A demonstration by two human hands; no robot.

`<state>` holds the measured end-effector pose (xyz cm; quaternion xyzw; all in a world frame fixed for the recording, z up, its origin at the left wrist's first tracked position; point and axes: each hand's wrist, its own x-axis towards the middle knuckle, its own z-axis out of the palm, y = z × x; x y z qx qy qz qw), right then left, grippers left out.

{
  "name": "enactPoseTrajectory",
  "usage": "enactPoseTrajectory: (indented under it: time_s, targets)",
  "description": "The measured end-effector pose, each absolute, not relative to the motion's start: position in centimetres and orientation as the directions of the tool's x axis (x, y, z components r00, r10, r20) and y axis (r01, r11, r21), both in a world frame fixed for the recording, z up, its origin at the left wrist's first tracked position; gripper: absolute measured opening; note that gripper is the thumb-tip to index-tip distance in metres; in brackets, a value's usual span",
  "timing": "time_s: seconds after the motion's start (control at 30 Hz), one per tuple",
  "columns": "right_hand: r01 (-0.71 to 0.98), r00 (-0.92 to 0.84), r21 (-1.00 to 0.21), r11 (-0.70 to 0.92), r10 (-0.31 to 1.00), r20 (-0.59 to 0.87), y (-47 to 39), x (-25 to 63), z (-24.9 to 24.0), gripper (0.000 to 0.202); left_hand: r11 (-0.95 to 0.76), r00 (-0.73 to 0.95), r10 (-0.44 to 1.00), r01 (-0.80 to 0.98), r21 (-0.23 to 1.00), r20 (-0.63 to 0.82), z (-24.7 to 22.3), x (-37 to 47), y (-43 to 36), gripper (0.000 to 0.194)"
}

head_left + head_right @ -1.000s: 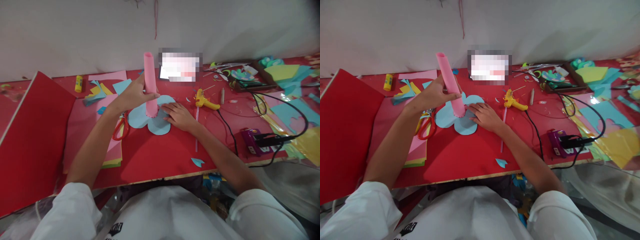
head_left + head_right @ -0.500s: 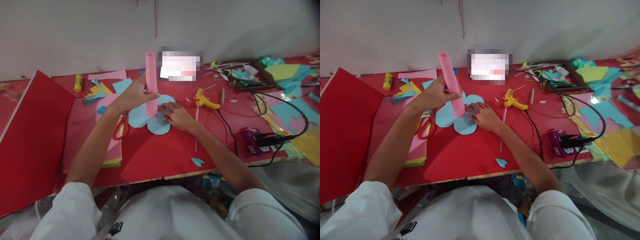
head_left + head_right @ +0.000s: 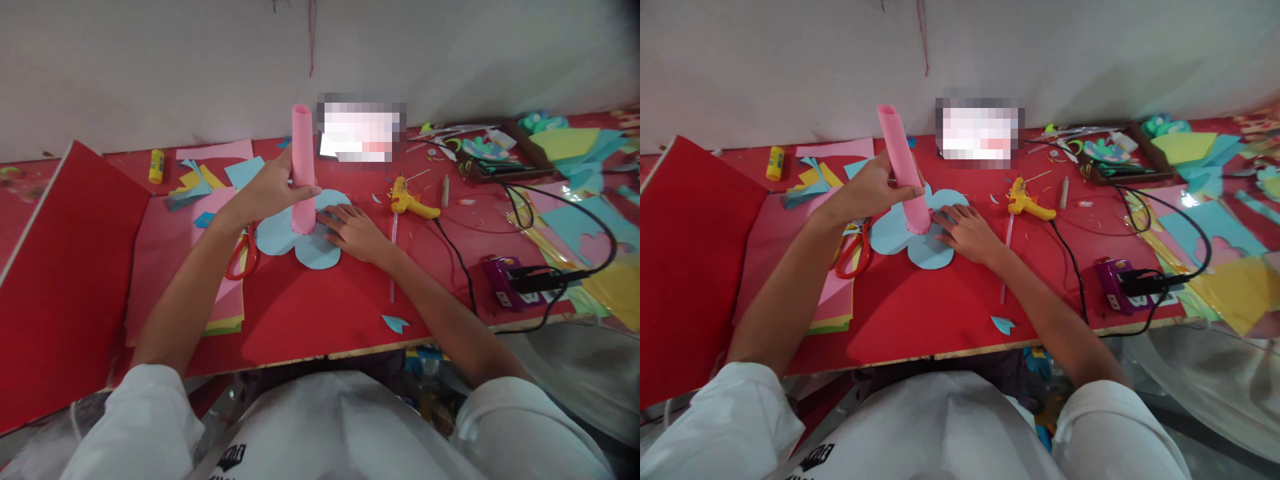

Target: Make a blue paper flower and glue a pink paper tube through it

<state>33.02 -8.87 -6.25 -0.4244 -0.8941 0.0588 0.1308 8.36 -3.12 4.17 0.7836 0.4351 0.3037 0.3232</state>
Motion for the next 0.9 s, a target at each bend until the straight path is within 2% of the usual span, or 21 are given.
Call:
enactPoseTrajectory:
  time_s: [0.2, 0.43, 0.63, 0.77, 0.9]
  targets:
    - [0.726, -0.592, -0.302, 0.617, 0.785, 0.182, -8.7, 33.3, -6.0, 0.063, -0.396, 0.47, 0.87, 0.481, 0.782, 0.151, 4.8, 8.0, -3.2, 0.042]
    - [0.749, -0.598, -0.227, 0.623, 0.782, 0.173, -8.8, 33.0, -6.3, 0.056, -0.391, 0.486, 0.863, 0.477, 0.787, 0.134, 5.3, 8.2, -3.6, 0.043]
    - [0.744, -0.594, -0.241, 0.623, 0.782, 0.186, -8.6, 32.9, -6.2, 0.054, -0.385, 0.493, 0.861, 0.475, 0.791, 0.124, 5.0, 8.1, -3.3, 0.042]
    - [0.75, -0.57, -0.279, 0.6, 0.8, 0.189, -8.4, 33.0, -6.2, 0.062, -0.388, 0.505, 0.855, 0.478, 0.788, 0.115, 5.2, 7.9, -3.1, 0.041]
    - [0.758, -0.579, -0.239, 0.607, 0.794, 0.184, -8.4, 32.7, -6.2, 0.059, -0.392, 0.525, 0.844, 0.464, 0.794, 0.11, 5.3, 7.8, -3.0, 0.039]
